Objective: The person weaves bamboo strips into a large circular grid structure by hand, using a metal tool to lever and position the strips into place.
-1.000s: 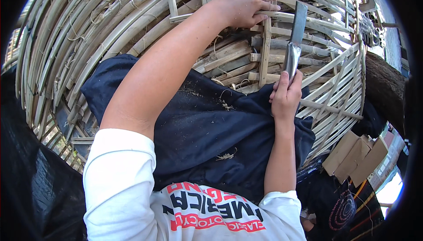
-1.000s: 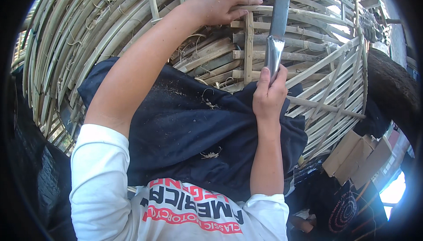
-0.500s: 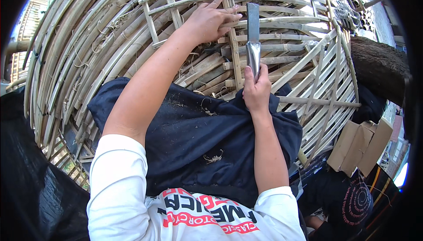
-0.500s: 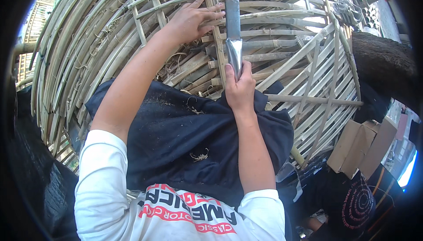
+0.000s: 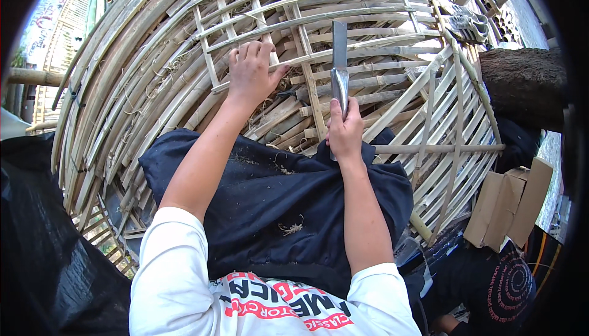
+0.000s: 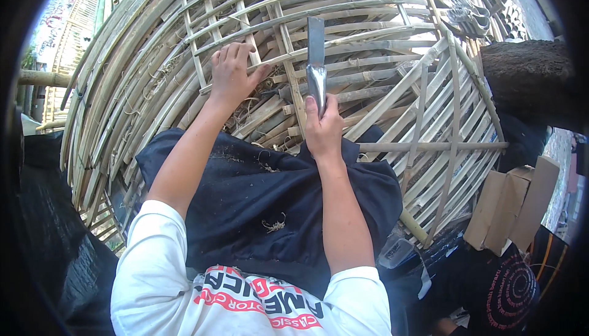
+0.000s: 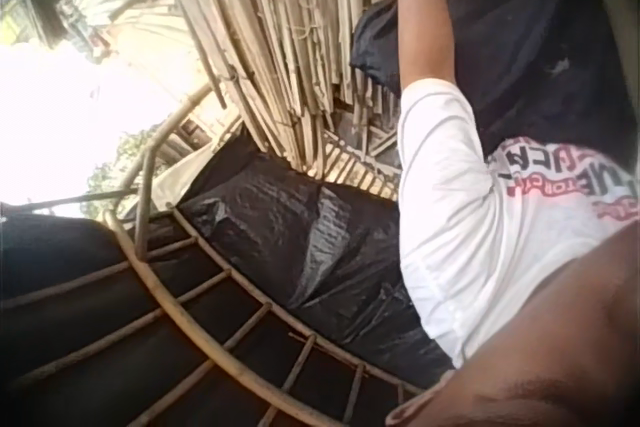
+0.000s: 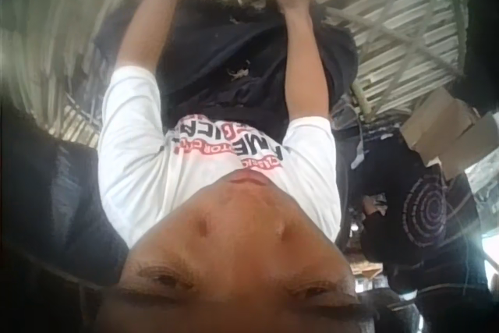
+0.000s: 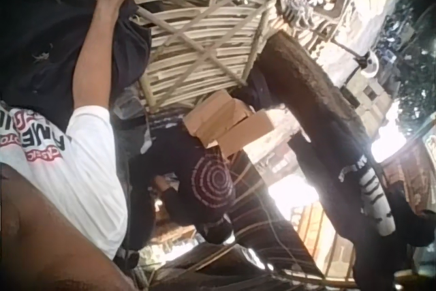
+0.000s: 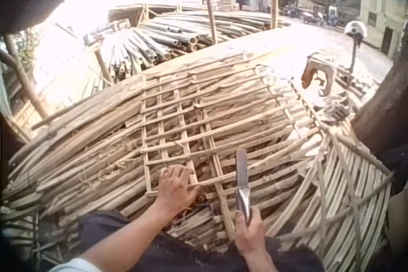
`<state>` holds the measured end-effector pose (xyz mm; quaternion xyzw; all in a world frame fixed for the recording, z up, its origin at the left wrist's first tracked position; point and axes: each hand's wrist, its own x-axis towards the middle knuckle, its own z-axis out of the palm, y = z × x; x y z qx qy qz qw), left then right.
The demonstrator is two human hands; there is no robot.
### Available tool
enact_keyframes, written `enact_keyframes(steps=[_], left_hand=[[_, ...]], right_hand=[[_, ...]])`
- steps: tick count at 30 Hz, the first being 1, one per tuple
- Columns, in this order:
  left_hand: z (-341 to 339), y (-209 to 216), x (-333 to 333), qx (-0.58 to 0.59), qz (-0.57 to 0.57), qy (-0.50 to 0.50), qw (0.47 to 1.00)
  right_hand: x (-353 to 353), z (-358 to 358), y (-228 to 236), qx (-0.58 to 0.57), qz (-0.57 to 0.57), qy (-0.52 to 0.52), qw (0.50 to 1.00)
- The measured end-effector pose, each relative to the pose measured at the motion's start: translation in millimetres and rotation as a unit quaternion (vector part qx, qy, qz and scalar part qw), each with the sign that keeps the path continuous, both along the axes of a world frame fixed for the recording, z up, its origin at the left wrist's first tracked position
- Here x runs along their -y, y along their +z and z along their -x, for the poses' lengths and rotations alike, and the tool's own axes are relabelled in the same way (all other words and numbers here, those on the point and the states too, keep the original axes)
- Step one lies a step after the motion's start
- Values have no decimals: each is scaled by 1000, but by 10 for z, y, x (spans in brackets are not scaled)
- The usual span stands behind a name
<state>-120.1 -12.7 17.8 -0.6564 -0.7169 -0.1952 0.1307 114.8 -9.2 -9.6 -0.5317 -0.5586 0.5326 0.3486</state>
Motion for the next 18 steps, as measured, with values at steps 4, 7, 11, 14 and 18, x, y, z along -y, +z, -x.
enact_keyframes(steps=[4,7,11,14,18], left_hand=[[-34,7,70,22,14,-17,1000],[-106,4,-24,-6,10,-59,998],[-36,4,-228,-81,47,-113,989],[45,-35,-303,-78,106,-146,980],[-18,-70,-328,-61,129,-147,979]], right_hand=[[-104,-18,-41,21,-15,-3,1000],[-266,86,75,52,-120,-23,991],[-587,312,107,52,-137,-53,988],[-799,475,91,71,-155,-72,983],[-977,535,9,122,-165,-83,975]])
